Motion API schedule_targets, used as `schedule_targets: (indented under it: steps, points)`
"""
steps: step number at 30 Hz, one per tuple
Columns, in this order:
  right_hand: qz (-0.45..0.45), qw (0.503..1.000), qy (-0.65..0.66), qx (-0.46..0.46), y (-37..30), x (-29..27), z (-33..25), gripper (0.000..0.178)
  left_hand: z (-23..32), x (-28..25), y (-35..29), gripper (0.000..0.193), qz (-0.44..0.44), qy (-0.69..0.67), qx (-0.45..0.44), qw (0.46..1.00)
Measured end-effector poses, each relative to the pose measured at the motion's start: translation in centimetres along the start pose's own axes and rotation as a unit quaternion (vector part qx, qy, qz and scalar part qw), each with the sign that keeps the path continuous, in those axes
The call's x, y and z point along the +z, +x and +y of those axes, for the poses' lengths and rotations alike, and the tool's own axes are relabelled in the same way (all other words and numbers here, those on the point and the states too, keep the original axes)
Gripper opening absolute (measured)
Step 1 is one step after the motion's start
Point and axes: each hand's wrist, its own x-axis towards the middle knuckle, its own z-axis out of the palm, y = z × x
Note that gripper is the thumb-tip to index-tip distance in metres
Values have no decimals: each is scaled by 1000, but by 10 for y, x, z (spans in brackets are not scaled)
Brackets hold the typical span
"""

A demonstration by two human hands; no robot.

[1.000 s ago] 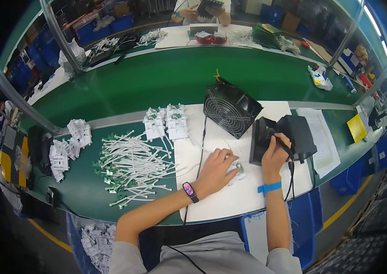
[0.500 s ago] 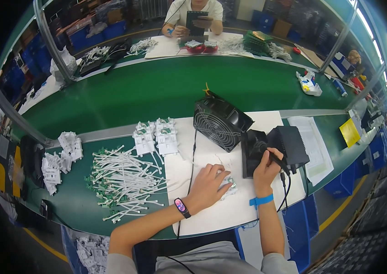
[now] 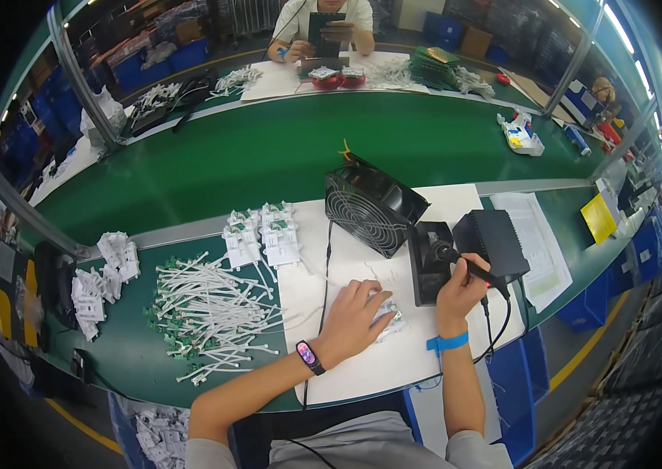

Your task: Soldering wires onto small circuit boards within plastic housings at a factory workstation.

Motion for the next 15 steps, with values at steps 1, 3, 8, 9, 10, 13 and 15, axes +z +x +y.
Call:
schedule_targets:
  steps: [1,3,8,9,10,13,15]
  points:
    - [0,1000,1,1,0,-3,1,8,1,0,-1,34,3,0,2,1000]
    - [29,999,21,-5,2,-8,7,7,1,-1,-1,33,3,0,1,1000]
    - [117,990,52,-63,3,-26,6,5,1,-2,0,31,5,-1,-4,1000]
    - [135,986,44,-87,0,-31,8,6,0,-2,1,32,3,-4,-8,1000]
    - [153,981,36,-112,-2,-36,9,8,-1,-2,2,33,1,-7,-12,1000]
    - [138,984,57,-99,-15,-40,7,9,2,-7,3,36,-23,-13,-30,999]
    - [116,984,92,-98,-23,-38,6,9,12,-14,3,47,-54,-12,-43,998]
